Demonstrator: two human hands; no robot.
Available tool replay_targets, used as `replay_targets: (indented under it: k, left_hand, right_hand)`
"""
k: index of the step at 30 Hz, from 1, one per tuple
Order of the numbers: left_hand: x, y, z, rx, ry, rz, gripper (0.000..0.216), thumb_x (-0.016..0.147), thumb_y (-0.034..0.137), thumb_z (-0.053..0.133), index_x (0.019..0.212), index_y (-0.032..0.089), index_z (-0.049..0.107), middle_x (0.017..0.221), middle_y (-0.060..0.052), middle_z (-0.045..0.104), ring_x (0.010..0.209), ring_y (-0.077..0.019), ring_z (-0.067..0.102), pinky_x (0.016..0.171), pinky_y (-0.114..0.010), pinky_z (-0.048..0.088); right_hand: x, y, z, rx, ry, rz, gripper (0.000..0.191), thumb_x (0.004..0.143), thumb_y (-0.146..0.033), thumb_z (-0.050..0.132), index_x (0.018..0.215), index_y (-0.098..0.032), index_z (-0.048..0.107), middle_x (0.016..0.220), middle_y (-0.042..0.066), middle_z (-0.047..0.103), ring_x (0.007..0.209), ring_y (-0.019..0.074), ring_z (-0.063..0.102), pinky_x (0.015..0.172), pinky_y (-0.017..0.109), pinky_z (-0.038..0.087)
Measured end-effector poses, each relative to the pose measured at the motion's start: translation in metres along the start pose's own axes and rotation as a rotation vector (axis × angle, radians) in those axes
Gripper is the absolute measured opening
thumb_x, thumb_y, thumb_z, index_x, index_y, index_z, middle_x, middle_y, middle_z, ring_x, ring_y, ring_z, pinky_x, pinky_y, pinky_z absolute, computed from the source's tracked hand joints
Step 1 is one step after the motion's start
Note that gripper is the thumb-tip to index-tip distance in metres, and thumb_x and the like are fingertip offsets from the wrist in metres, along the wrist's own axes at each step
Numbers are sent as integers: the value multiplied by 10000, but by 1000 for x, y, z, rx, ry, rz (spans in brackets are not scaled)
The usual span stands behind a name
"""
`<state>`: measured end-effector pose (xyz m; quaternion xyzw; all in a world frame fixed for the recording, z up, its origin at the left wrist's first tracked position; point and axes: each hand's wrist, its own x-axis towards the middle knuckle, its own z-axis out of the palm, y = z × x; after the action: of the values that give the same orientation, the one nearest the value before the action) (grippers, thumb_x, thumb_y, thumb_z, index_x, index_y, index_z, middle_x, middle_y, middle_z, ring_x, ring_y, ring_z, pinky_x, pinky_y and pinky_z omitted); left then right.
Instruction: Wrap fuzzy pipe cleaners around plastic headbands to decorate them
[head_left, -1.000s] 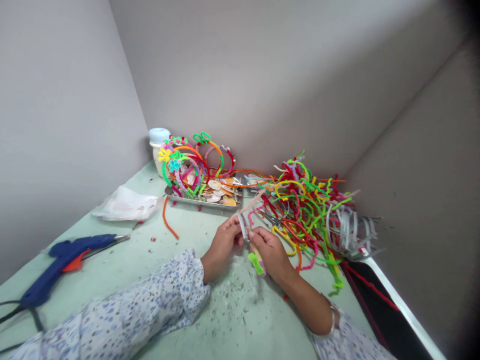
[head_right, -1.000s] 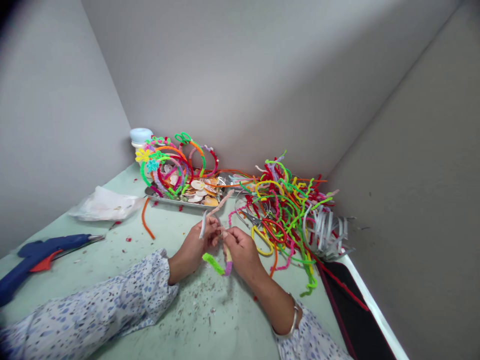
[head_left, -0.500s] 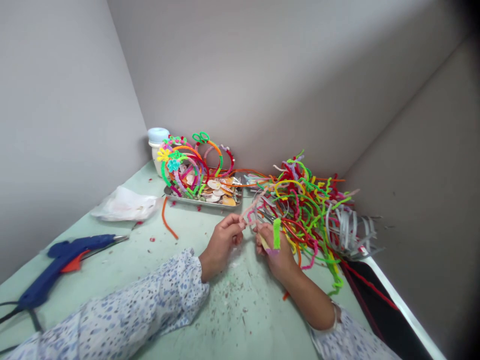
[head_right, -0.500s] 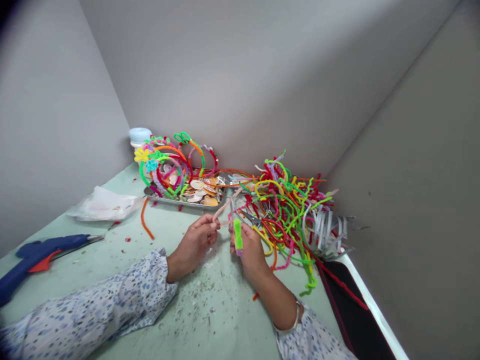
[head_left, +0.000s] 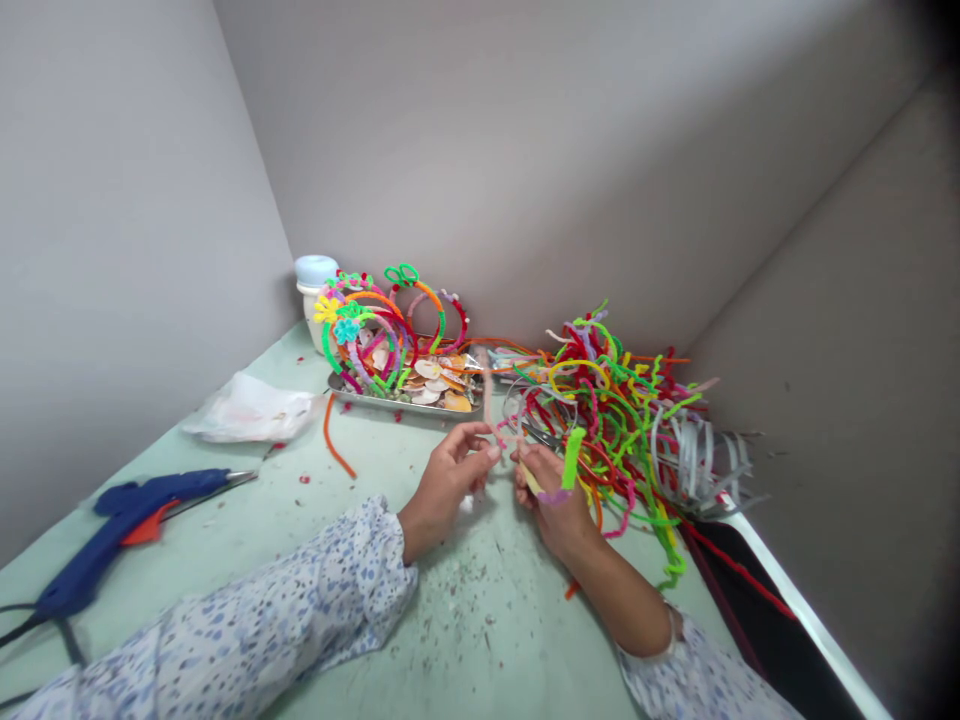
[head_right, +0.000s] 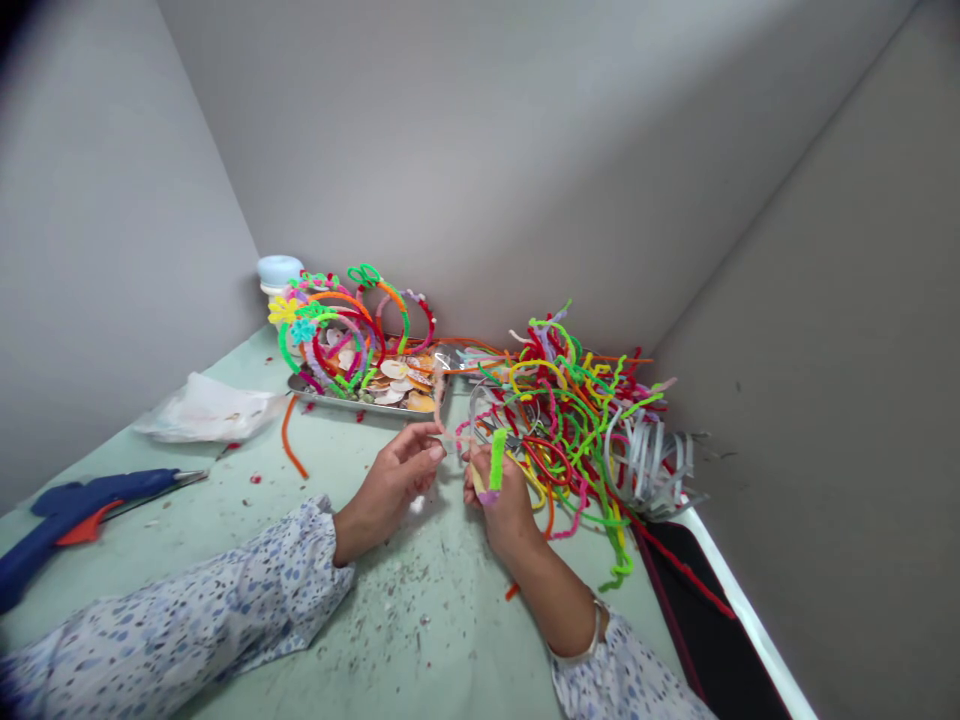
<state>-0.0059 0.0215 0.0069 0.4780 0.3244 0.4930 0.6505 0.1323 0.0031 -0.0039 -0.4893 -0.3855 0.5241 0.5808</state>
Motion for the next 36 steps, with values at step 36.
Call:
replay_targets:
  k: [36]
  left_hand:
    - [8,-9,-7,79,-38,-67,241,711,356,652,647,146,555,440,56,417,405,-55,319,434,-206,215]
  right_hand:
    - [-7,6,0,-194,-193,6,287,803,-461,533,687,-200,514,476,-51,479,389,105,429,402,228,334]
